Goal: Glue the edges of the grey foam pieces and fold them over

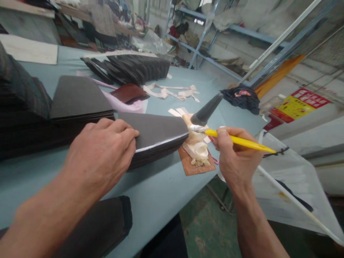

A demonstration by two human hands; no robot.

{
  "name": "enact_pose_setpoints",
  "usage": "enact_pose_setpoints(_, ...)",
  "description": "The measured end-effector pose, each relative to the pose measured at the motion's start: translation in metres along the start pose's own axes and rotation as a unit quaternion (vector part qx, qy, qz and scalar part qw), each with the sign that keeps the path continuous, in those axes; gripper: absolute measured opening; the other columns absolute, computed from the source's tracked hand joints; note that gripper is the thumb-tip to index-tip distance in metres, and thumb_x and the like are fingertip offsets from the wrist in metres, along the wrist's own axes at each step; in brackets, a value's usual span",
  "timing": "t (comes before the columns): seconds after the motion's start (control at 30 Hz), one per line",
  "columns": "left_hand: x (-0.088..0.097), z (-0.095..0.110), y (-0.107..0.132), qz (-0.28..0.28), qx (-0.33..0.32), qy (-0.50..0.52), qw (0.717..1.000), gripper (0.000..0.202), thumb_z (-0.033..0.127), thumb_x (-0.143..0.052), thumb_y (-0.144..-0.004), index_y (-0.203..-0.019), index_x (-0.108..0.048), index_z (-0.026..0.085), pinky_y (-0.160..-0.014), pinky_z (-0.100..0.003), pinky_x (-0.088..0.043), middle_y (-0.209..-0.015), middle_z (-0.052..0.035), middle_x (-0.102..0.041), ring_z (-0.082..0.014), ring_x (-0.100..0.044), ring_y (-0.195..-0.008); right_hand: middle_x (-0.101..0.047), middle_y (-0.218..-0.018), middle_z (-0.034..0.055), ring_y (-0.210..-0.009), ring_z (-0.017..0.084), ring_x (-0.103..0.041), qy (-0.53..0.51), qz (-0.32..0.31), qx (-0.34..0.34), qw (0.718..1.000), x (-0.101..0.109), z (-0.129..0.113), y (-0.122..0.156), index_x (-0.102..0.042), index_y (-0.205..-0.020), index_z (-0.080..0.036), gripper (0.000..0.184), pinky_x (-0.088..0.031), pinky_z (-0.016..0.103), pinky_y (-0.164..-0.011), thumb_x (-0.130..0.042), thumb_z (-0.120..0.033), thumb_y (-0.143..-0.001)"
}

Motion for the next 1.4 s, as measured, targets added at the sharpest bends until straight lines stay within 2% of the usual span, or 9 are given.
enact_pose_setpoints(0.1, 0.001, 0.012, 0.005, 0.006, 0.001, -0.006, 1.000, 0.041, 0.028, -0.043, -0.105, -0.124, -0.078, 0.022, -0.097, -0.061, -0.054, -0.129, -0.0145, -0.076, -0.0420, -0.067, -0.119, -0.066, -0.060, -0.0040, -0.052, 0.011, -0.059, -0.099, -0.016, -0.034, 0.994, -0.027, -0.015, -0.002, -0.075, -0.083, -0.020, 0.024, -0.048, 0.025, -0.051, -0.077, -0.042, -0.093)
enact_pose_setpoints(0.23, -0.003, 0.019, 0.011, 0.059, -0.003, 0.023, 0.998, 0.040, 0.033, -0.046, -0.106, -0.131, -0.076, 0.026, -0.097, -0.062, -0.056, -0.132, -0.0156, -0.075, -0.0425, -0.067, -0.125, -0.066, -0.059, -0.0041, -0.050, 0.010, -0.057, -0.191, -0.065, -0.086, 0.976, -0.069, -0.028, -0.005, -0.075, -0.081, -0.020, 0.028, -0.048, 0.022, -0.048, -0.080, -0.046, -0.089)
enact_pose_setpoints(0.37, -0.006, 0.019, 0.013, 0.096, -0.008, 0.024, 0.995, 0.039, 0.032, -0.046, -0.106, -0.124, -0.080, 0.026, -0.092, -0.059, -0.058, -0.128, -0.0163, -0.076, -0.0400, -0.070, -0.120, -0.068, -0.062, -0.0040, -0.052, 0.009, -0.058, -0.247, -0.115, -0.129, 0.954, -0.104, -0.026, -0.005, -0.075, -0.083, -0.020, 0.033, -0.050, 0.021, -0.049, -0.083, -0.052, -0.087)
enact_pose_setpoints(0.57, -0.003, 0.022, 0.010, 0.107, -0.015, 0.054, 0.993, 0.040, 0.034, -0.045, -0.107, -0.117, -0.082, 0.023, -0.087, -0.057, -0.059, -0.119, -0.0170, -0.078, -0.0377, -0.072, -0.109, -0.061, -0.060, -0.0072, -0.047, 0.006, -0.051, -0.309, -0.159, -0.208, 0.914, -0.140, -0.016, -0.004, -0.073, -0.087, -0.019, 0.049, -0.044, 0.019, -0.045, -0.089, -0.064, -0.077)
enact_pose_setpoints(0.7, -0.002, 0.021, 0.011, 0.141, -0.020, 0.056, 0.988, 0.037, 0.033, -0.047, -0.106, -0.114, -0.082, 0.023, -0.083, -0.053, -0.057, -0.125, -0.0162, -0.078, -0.0353, -0.072, -0.106, -0.062, -0.061, -0.0071, -0.047, 0.006, -0.050, -0.309, -0.166, -0.218, 0.911, -0.151, -0.017, -0.006, -0.072, -0.087, -0.019, 0.052, -0.042, 0.018, -0.044, -0.091, -0.066, -0.074)
enact_pose_setpoints(0.87, -0.003, 0.020, 0.010, 0.145, -0.029, 0.060, 0.987, 0.030, 0.033, -0.054, -0.104, -0.109, -0.082, 0.024, -0.080, -0.050, -0.054, -0.108, -0.0128, -0.079, -0.0330, -0.070, -0.098, -0.066, -0.063, -0.0040, -0.050, 0.008, -0.055, -0.228, -0.163, -0.126, 0.952, -0.150, -0.034, -0.010, -0.074, -0.086, -0.020, 0.049, -0.046, 0.021, -0.047, -0.082, -0.067, -0.085)
enact_pose_setpoints(1.0, -0.002, 0.020, 0.010, 0.155, -0.026, 0.063, 0.986, 0.023, 0.029, -0.058, -0.102, -0.102, -0.081, 0.025, -0.078, -0.049, -0.052, -0.105, -0.0116, -0.079, -0.0318, -0.069, -0.094, -0.069, -0.064, -0.0034, -0.051, 0.009, -0.058, -0.177, -0.160, -0.063, 0.969, -0.151, -0.051, -0.008, -0.077, -0.086, -0.019, 0.043, -0.050, 0.022, -0.049, -0.082, -0.062, -0.089)
enact_pose_setpoints(1.2, -0.003, 0.021, 0.011, 0.149, -0.027, 0.072, 0.986, 0.015, 0.026, -0.066, -0.098, -0.099, -0.081, 0.024, -0.074, -0.048, -0.050, -0.102, -0.0111, -0.078, -0.0317, -0.068, -0.090, -0.069, -0.063, -0.0042, -0.051, 0.008, -0.057, -0.180, -0.168, -0.033, 0.969, -0.160, -0.062, -0.007, -0.076, -0.081, -0.020, 0.036, -0.049, 0.021, -0.049, -0.083, -0.054, -0.090)
enact_pose_setpoints(1.4, -0.002, 0.023, 0.010, 0.154, -0.030, 0.075, 0.985, 0.017, 0.026, -0.065, -0.098, -0.097, -0.081, 0.023, -0.073, -0.049, -0.051, -0.103, -0.0119, -0.078, -0.0325, -0.069, -0.091, -0.070, -0.065, -0.0046, -0.053, 0.008, -0.060, -0.196, -0.196, 0.000, 0.961, -0.169, -0.073, -0.006, -0.076, -0.083, -0.021, 0.022, -0.052, 0.021, -0.051, -0.081, -0.041, -0.092)
Point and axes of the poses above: each hand's wrist, its own y-axis away from the middle knuckle, its own x-axis out of the back of the hand, z = x × y, the point moved 7 cm from there along -y, towards the middle knuckle
